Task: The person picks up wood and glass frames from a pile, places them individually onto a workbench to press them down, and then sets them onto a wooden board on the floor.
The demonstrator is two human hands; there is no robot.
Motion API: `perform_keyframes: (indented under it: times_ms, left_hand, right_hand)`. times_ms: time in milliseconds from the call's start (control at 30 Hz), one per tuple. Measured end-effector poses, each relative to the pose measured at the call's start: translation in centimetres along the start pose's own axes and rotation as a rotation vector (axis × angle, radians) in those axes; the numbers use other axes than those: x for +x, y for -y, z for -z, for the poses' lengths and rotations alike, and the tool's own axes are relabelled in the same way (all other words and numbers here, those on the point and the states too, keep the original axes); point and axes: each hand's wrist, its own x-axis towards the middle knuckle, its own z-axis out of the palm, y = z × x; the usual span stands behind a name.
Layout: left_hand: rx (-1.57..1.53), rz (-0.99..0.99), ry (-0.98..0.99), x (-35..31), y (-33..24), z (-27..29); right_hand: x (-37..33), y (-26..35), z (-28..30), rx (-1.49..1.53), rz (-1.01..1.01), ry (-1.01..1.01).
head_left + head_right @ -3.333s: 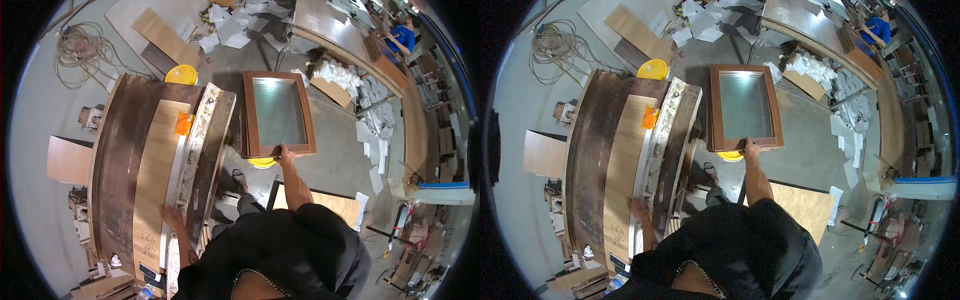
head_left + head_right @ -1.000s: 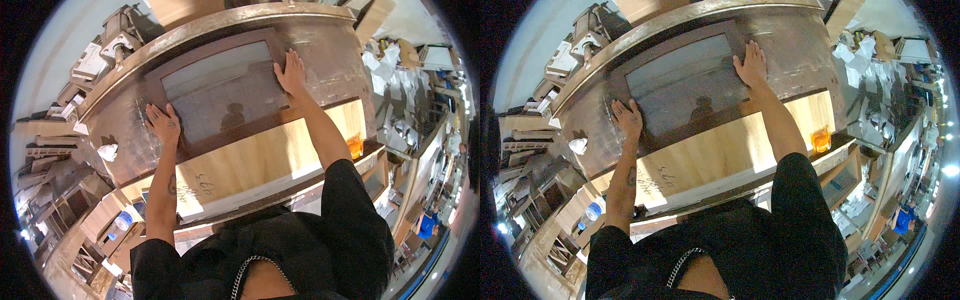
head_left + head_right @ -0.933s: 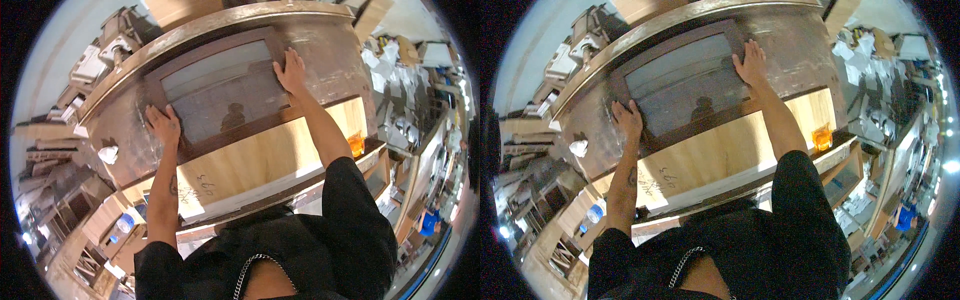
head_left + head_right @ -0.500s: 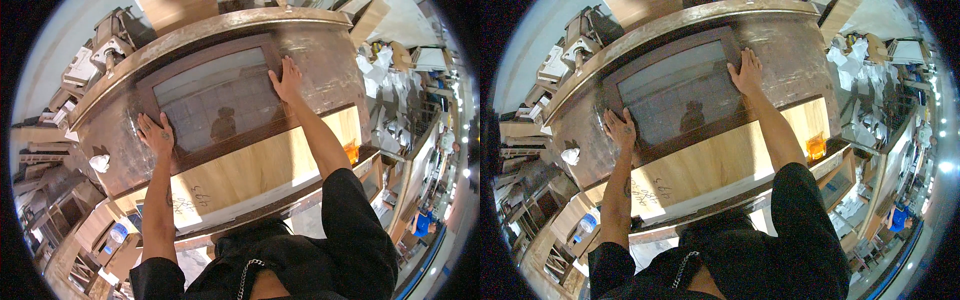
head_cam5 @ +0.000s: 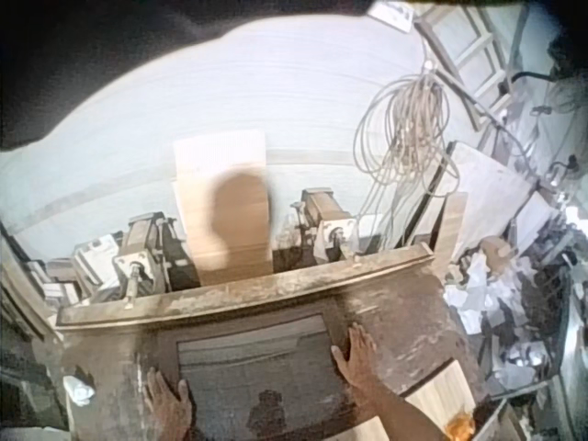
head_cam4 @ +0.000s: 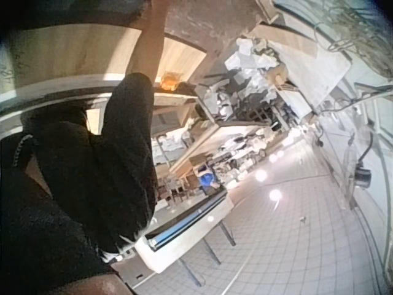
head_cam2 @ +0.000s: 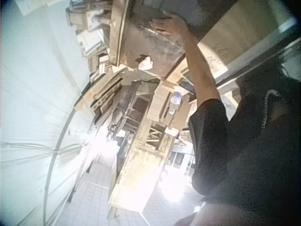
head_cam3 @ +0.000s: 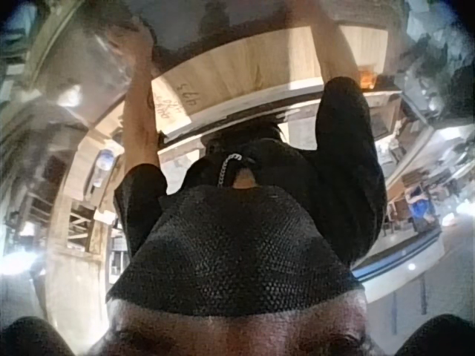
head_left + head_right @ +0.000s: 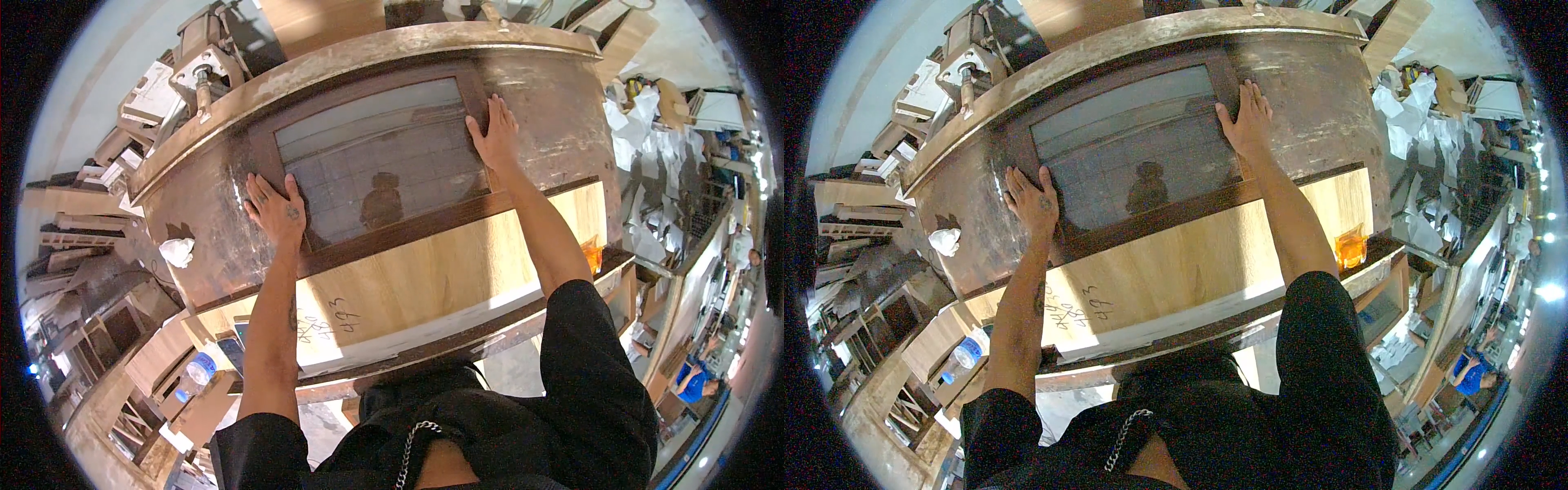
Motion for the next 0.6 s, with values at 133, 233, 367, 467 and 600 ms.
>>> perform_keyframes:
  times_ms: [133,233,367,467,600]
  left_hand:
    - [-0.009,0.015,0.003,0.0,0.0,0.0]
    - [0.091,0.02,-0.051,0.0,1.5,-1.3]
    - [0.008,-0.026,-0.058,0.2,0.4,-0.4]
    - [0.028,-0.024,-0.088,0.4,0.5,-1.2]
    - [-0.055,0.001,-0.073,0.0,1.1,-0.7]
  right_hand:
    - [0.0,-0.7,-0.8,-0.039,-0.009,-0.032]
    - [0.3,1.0,-0.3,-0.049,0.095,-0.138]
    - [0.0,0.6,0.9,0.039,0.043,-0.087]
    - [-0.1,0.1,0.1,-0.061,0.038,-0.055]
    - [-0.1,0.8,0.2,-0.08,-0.018,0.055]
